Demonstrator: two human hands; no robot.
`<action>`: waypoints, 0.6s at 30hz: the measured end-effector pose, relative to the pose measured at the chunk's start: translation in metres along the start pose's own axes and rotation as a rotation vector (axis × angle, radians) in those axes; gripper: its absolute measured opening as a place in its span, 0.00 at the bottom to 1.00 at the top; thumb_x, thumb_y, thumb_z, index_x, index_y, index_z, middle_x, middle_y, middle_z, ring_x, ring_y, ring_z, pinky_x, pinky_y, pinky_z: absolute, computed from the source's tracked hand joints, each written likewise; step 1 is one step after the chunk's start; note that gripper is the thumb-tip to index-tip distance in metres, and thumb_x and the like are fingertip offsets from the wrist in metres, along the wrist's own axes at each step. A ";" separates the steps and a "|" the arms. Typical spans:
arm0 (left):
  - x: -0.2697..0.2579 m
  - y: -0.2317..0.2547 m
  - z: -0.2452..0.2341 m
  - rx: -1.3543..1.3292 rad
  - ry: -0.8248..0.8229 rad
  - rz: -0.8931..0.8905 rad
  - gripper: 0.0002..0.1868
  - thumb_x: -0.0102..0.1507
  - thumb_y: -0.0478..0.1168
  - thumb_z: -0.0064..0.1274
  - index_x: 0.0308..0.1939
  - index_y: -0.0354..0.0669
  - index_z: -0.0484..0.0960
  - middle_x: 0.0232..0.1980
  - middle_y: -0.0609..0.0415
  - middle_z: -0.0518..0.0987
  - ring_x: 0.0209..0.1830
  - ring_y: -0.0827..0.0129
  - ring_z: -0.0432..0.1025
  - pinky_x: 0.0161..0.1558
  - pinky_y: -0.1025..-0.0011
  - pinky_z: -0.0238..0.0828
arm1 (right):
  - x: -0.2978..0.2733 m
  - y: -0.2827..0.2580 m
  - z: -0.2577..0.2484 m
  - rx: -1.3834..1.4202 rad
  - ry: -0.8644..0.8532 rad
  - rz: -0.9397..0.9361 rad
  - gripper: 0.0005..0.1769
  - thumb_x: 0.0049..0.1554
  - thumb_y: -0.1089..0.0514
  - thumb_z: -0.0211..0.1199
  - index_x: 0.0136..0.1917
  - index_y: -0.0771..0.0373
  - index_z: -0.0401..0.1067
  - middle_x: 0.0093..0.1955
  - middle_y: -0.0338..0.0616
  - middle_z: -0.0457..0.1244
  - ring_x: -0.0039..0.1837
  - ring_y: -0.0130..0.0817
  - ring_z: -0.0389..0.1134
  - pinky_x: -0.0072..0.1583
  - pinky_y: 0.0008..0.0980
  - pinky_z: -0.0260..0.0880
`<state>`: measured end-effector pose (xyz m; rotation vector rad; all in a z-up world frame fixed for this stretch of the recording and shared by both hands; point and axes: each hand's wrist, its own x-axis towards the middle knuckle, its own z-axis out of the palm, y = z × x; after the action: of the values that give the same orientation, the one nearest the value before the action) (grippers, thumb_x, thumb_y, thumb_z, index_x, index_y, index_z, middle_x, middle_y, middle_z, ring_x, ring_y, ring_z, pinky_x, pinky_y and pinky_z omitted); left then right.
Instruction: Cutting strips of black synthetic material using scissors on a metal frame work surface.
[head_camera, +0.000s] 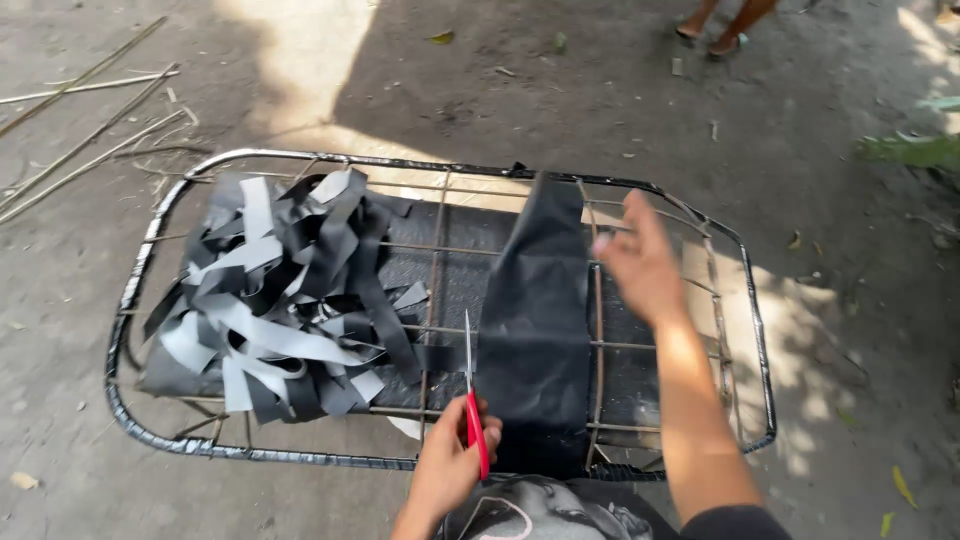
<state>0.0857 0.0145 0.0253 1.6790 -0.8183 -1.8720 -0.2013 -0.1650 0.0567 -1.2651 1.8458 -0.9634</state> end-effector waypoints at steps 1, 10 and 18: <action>0.004 -0.014 0.005 -0.044 -0.030 -0.019 0.16 0.64 0.35 0.57 0.56 0.43 0.77 0.44 0.53 0.87 0.31 0.69 0.76 0.37 0.72 0.79 | -0.023 0.011 0.004 -0.060 -0.059 0.076 0.47 0.58 0.46 0.64 0.85 0.47 0.46 0.84 0.46 0.52 0.73 0.38 0.64 0.70 0.42 0.63; 0.016 -0.027 0.033 0.475 -0.097 -0.044 0.16 0.63 0.53 0.59 0.53 0.58 0.81 0.43 0.65 0.84 0.44 0.75 0.75 0.52 0.76 0.69 | -0.188 0.102 0.026 -0.201 -0.342 0.437 0.40 0.55 0.45 0.68 0.79 0.42 0.62 0.69 0.39 0.67 0.58 0.31 0.77 0.57 0.31 0.81; 0.079 -0.090 0.045 0.537 -0.087 0.134 0.17 0.57 0.52 0.67 0.49 0.59 0.84 0.31 0.65 0.77 0.32 0.77 0.67 0.42 0.78 0.69 | -0.184 0.142 0.063 -0.167 -0.089 0.086 0.30 0.49 0.57 0.72 0.66 0.43 0.76 0.57 0.29 0.68 0.39 0.30 0.66 0.54 0.30 0.72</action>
<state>0.0340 0.0264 -0.0916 1.7895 -1.5356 -1.7383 -0.1567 0.0333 -0.0725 -1.2938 1.9252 -0.7082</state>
